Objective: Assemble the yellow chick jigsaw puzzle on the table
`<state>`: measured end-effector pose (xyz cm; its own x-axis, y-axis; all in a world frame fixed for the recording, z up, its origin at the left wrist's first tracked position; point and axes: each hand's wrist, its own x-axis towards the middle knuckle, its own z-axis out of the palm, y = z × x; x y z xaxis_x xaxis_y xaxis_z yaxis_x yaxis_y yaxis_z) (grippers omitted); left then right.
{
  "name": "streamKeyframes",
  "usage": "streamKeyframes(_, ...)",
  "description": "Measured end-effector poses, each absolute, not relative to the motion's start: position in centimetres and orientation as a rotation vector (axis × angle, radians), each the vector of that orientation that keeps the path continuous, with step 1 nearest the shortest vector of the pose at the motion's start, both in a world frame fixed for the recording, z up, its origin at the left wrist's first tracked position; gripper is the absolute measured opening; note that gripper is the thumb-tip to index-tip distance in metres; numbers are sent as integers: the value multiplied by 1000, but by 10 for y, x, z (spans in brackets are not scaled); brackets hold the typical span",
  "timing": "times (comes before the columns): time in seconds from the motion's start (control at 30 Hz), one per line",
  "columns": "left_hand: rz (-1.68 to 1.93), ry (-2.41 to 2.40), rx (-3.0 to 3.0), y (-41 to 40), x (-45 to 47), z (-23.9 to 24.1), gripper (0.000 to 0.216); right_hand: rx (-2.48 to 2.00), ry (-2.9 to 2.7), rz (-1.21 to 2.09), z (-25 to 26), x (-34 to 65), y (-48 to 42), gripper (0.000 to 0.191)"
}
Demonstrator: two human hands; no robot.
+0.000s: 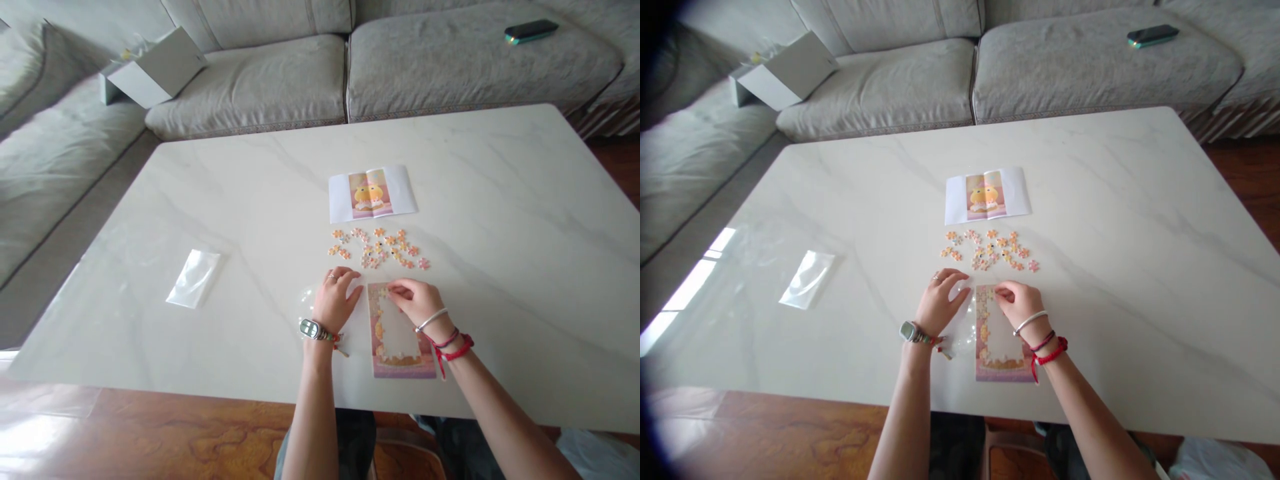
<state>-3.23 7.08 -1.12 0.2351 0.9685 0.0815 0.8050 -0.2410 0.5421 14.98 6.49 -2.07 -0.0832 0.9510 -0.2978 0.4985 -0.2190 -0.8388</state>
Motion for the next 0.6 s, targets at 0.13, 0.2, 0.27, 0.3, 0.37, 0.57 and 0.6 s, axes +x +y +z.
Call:
streamKeyframes(0.13, 552, 1510, 2192, 69, -27, -12, 18, -1752, -1669, 1105, -17, 146, 65, 11)
streamKeyframes(0.2, 540, 1478, 2212, 68, -26, -13, 19, -1750, -1716, 1057, -15, 145, 65, 10)
streamKeyframes(0.27, 532, 1466, 2228, 68, -25, -14, 19, -1747, -1734, 1047, -14, 145, 66, 10)
streamKeyframes(0.3, 530, 1466, 2233, 68, -25, -14, 19, -1747, -1732, 1054, -14, 145, 66, 9)
streamKeyframes(0.37, 523, 1466, 2240, 68, -26, -14, 19, -1751, -1710, 1080, -15, 147, 66, 9)
streamKeyframes(0.57, 483, 1444, 2269, 68, -26, -14, 22, -1691, -1732, 1127, -16, 151, 68, 23)
streamKeyframes(0.6, 474, 1439, 2277, 68, -26, -14, 23, -1686, -1752, 1116, -15, 151, 67, 24)
